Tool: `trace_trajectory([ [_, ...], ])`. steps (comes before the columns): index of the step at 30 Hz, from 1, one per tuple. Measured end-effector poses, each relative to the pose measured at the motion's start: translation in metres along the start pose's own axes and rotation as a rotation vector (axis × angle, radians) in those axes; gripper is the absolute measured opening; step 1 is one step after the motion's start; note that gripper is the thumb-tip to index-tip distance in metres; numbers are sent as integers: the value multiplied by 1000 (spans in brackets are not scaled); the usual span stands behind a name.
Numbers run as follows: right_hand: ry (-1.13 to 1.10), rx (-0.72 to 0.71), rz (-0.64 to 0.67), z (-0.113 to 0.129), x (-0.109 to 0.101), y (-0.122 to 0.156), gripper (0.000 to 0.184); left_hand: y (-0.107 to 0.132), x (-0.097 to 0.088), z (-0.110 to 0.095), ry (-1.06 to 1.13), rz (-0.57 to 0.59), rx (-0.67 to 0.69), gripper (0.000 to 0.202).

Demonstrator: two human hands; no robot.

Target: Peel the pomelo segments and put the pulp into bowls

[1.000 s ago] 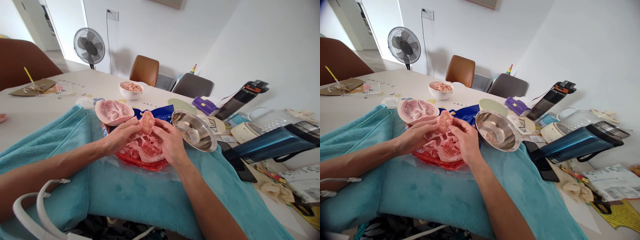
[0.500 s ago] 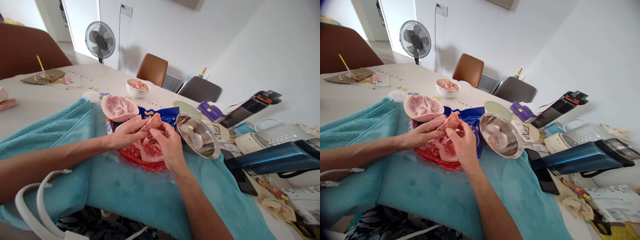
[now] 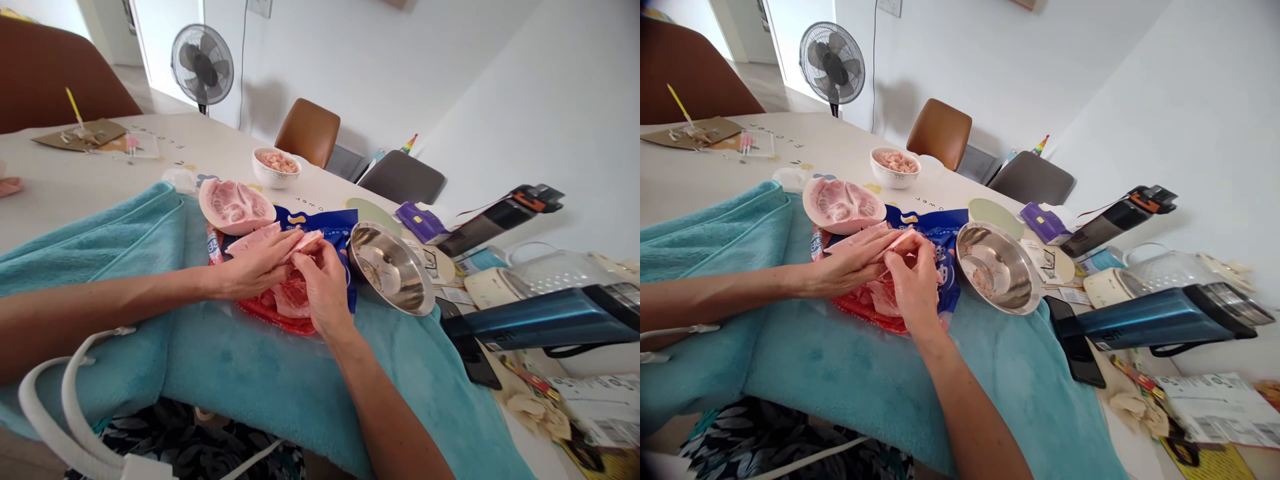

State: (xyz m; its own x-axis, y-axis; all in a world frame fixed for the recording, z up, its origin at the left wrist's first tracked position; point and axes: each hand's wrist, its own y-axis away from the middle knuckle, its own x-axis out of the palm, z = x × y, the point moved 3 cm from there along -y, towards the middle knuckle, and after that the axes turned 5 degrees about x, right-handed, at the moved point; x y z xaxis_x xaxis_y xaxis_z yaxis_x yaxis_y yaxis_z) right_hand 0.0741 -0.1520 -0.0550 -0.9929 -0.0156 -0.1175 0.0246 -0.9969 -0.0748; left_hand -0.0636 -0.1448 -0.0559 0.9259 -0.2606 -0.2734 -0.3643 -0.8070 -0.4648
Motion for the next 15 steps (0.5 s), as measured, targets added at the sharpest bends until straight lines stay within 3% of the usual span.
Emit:
trace_trajectory([
  [5,70,-53,-86,4,7,3,11,3,6,4,-431,159,177,50],
  [8,130,-54,-119,7,11,2,12,5,7,8,-612,148,261,50],
  [15,231,-107,-144,13,12,-5,5,3,5,2,-656,121,279,50],
])
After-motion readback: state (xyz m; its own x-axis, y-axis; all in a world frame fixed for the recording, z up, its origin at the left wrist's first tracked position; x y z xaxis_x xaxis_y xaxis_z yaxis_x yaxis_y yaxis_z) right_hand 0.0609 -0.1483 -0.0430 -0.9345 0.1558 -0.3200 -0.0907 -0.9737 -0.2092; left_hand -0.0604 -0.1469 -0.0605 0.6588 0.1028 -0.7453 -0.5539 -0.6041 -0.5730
